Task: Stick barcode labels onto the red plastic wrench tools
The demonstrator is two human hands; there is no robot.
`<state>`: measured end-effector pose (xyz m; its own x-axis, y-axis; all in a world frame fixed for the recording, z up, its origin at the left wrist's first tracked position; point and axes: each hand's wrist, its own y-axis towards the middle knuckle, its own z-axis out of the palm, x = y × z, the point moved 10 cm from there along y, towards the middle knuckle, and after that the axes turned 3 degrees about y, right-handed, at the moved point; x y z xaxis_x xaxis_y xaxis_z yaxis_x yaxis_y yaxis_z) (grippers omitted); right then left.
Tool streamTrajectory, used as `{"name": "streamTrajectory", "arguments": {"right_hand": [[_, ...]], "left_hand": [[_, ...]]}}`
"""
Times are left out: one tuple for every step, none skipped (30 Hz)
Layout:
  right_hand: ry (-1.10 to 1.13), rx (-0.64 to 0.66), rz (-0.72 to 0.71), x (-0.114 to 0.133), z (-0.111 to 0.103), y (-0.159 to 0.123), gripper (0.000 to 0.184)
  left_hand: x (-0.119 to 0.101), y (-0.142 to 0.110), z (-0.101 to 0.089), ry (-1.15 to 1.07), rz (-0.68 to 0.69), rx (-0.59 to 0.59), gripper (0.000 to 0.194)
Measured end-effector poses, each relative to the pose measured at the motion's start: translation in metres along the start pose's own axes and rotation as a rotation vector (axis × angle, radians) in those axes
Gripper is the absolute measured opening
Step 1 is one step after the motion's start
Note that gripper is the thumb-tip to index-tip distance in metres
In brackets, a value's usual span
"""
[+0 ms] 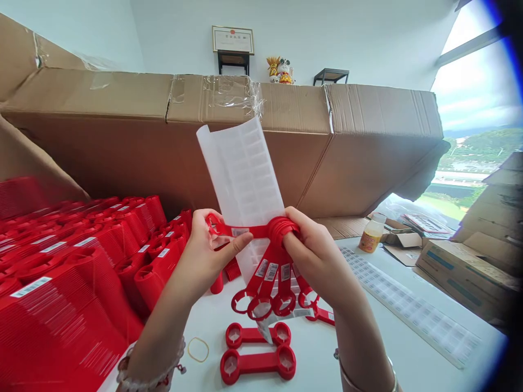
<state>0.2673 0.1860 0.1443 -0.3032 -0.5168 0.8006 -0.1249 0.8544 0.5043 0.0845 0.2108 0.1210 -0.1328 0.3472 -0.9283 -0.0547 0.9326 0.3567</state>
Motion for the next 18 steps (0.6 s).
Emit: {"name": "streamTrajectory", "arguments": {"right_hand": [[-0.004, -0.024, 0.013, -0.001, -0.003, 0.000, 0.021], [-0.002, -0.054, 0.025, -0.002, -0.007, 0.001, 0.021], [0.008, -0.083, 0.032, -0.003, -0.010, 0.001, 0.022], [0.024, -0.111, 0.031, -0.004, -0.013, 0.002, 0.022], [0.045, -0.135, 0.018, -0.004, -0.016, 0.003, 0.023], [0.067, -0.151, -0.001, -0.005, -0.018, 0.004, 0.024], [0.089, -0.164, -0.022, -0.005, -0.019, 0.005, 0.024], [0.109, -0.175, -0.044, -0.004, -0.021, 0.006, 0.024], [0.126, -0.186, -0.063, -0.004, -0.023, 0.007, 0.023], [0.140, -0.197, -0.077, -0.004, -0.024, 0.007, 0.022], [0.148, -0.206, -0.087, -0.004, -0.025, 0.007, 0.023], [0.151, -0.210, -0.091, -0.004, -0.026, 0.007, 0.023], [0.147, -0.210, -0.096, -0.003, -0.026, 0.007, 0.023], [0.140, -0.205, -0.102, -0.003, -0.027, 0.008, 0.023], [0.128, -0.202, -0.108, -0.003, -0.027, 0.008, 0.021], [0.114, -0.203, -0.116, -0.003, -0.029, 0.009, 0.020], [0.096, -0.211, -0.124, -0.004, -0.031, 0.009, 0.019], [0.071, -0.226, -0.126, -0.006, -0.035, 0.010, 0.020]], "left_hand": [[0.000, 0.002, -0.001, -0.019, 0.016, -0.004, 0.060], [0.000, 0.003, -0.001, -0.041, 0.029, -0.014, 0.061], [0.001, 0.003, -0.002, -0.065, 0.033, -0.026, 0.063], [0.002, 0.003, -0.002, -0.093, 0.023, -0.040, 0.067], [0.004, 0.002, -0.001, -0.128, -0.003, -0.048, 0.071], [0.007, 0.001, 0.001, -0.174, -0.039, -0.041, 0.075], [0.010, 0.000, 0.006, -0.224, -0.077, -0.015, 0.077], [0.012, -0.001, 0.011, -0.269, -0.112, 0.019, 0.078], [0.013, -0.002, 0.016, -0.307, -0.140, 0.059, 0.078], [0.013, -0.003, 0.020, -0.337, -0.155, 0.097, 0.077], [0.011, -0.004, 0.024, -0.360, -0.162, 0.133, 0.076], [0.010, -0.004, 0.027, -0.369, -0.163, 0.164, 0.074], [0.008, -0.004, 0.029, -0.363, -0.161, 0.196, 0.072], [0.007, -0.004, 0.030, -0.345, -0.151, 0.214, 0.069], [0.005, -0.003, 0.027, -0.307, -0.132, 0.206, 0.066], [0.005, -0.002, 0.022, -0.249, -0.107, 0.172, 0.062], [0.003, 0.000, 0.015, -0.184, -0.068, 0.118, 0.059], [0.001, 0.002, 0.006, -0.123, -0.019, 0.054, 0.058]]}}
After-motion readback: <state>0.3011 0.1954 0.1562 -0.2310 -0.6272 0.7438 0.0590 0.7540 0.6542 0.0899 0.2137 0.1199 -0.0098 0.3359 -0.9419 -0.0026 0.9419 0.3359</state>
